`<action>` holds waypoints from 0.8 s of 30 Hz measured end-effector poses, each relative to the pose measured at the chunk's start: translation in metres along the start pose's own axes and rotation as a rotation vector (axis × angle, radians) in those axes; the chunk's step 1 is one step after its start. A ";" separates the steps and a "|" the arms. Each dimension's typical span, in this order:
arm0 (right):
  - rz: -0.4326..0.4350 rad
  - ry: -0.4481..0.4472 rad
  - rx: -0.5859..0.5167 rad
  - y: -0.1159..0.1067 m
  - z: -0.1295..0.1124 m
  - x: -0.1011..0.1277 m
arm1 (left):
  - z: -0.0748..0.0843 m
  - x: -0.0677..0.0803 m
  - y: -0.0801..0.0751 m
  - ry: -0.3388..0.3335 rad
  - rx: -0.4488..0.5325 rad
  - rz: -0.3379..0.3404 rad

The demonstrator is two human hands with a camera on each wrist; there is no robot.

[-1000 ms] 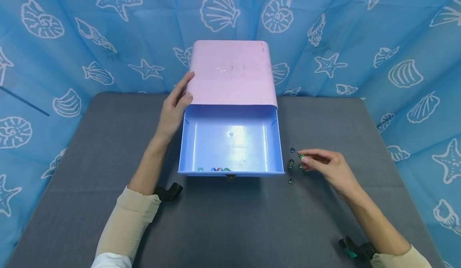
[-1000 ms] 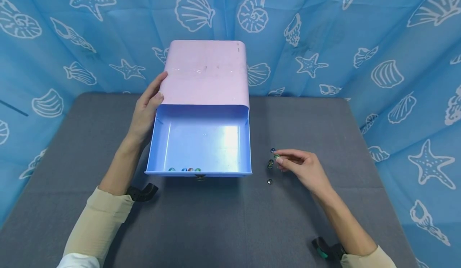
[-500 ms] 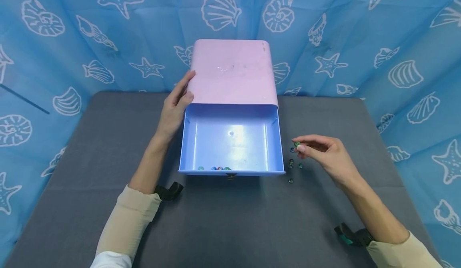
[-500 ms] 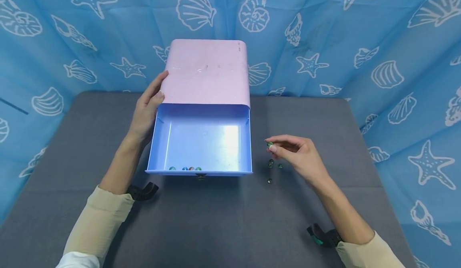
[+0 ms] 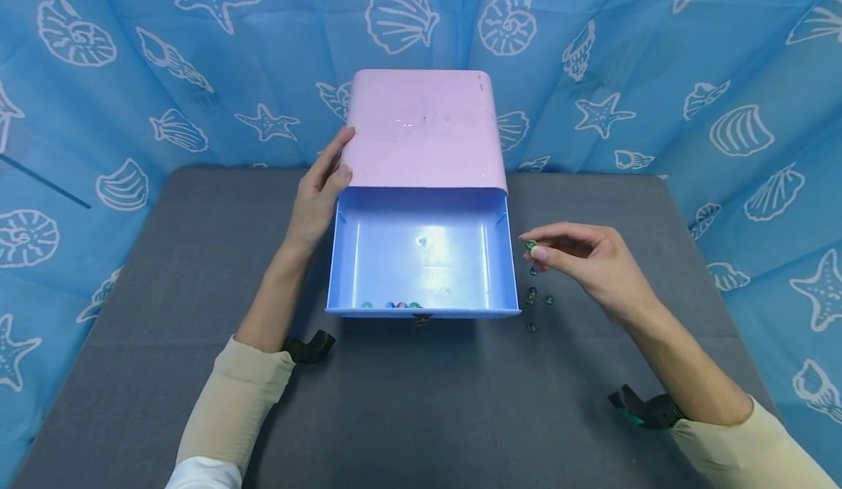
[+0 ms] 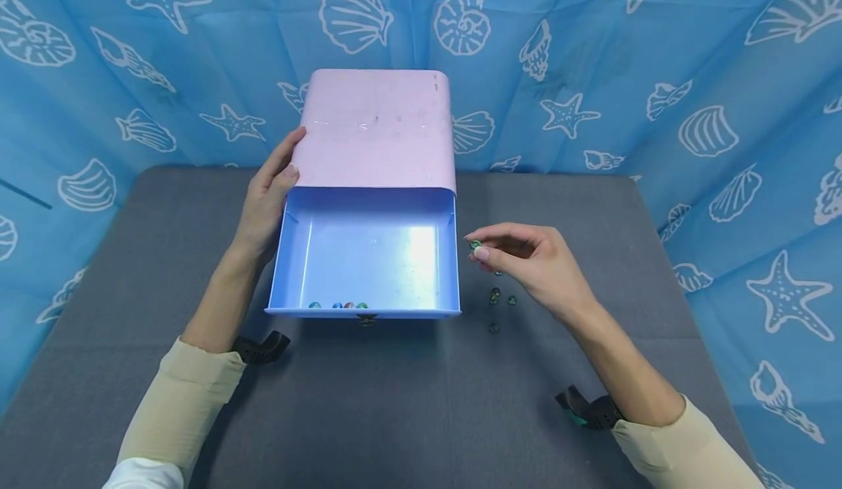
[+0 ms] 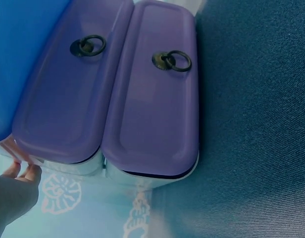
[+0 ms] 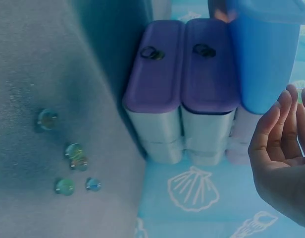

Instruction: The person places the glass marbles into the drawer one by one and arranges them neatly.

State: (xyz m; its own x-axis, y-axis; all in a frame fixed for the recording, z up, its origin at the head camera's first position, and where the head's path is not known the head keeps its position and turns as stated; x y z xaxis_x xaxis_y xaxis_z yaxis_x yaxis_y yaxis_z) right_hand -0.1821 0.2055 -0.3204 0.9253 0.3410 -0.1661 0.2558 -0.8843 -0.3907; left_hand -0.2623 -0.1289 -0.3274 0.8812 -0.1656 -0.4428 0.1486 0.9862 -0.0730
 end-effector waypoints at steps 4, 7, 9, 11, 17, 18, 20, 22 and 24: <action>-0.014 -0.023 -0.012 0.001 -0.008 -0.004 | -0.001 -0.001 0.000 -0.004 0.005 0.000; -0.020 -0.037 -0.016 0.003 -0.014 -0.007 | -0.002 -0.001 -0.001 -0.003 0.010 0.003; -0.022 -0.044 -0.012 0.004 -0.018 -0.009 | -0.002 -0.001 -0.001 0.001 0.010 0.005; -0.024 -0.050 -0.019 0.005 -0.022 -0.011 | -0.002 -0.001 -0.001 0.007 0.015 0.006; -0.026 -0.067 -0.057 0.009 -0.031 -0.016 | -0.001 -0.002 0.000 0.022 0.047 0.003; -0.028 -0.072 -0.059 0.010 -0.032 -0.017 | -0.001 -0.002 0.000 0.022 0.047 0.005; -0.033 -0.084 -0.063 0.011 -0.035 -0.019 | -0.001 -0.002 0.000 0.020 0.039 0.009; -0.041 -0.095 -0.063 0.013 -0.038 -0.022 | -0.001 -0.002 -0.001 0.016 0.040 0.012; -0.048 -0.100 -0.053 0.015 -0.040 -0.024 | -0.001 -0.002 -0.001 0.015 0.041 0.010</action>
State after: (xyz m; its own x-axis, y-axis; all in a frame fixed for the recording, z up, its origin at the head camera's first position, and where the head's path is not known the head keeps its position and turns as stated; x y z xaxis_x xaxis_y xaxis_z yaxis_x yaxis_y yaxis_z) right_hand -0.1893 0.1714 -0.2858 0.8794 0.4116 -0.2391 0.3165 -0.8808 -0.3522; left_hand -0.2644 -0.1294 -0.3273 0.8760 -0.1554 -0.4566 0.1585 0.9868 -0.0318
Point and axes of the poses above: each hand's wrist, its own x-axis away from the middle knuckle, its own y-axis out of the palm, z = x × y, the point moved 8 cm from there along -x, towards the middle knuckle, and after that the axes turned 4 degrees about -y, right-handed, at the moved point
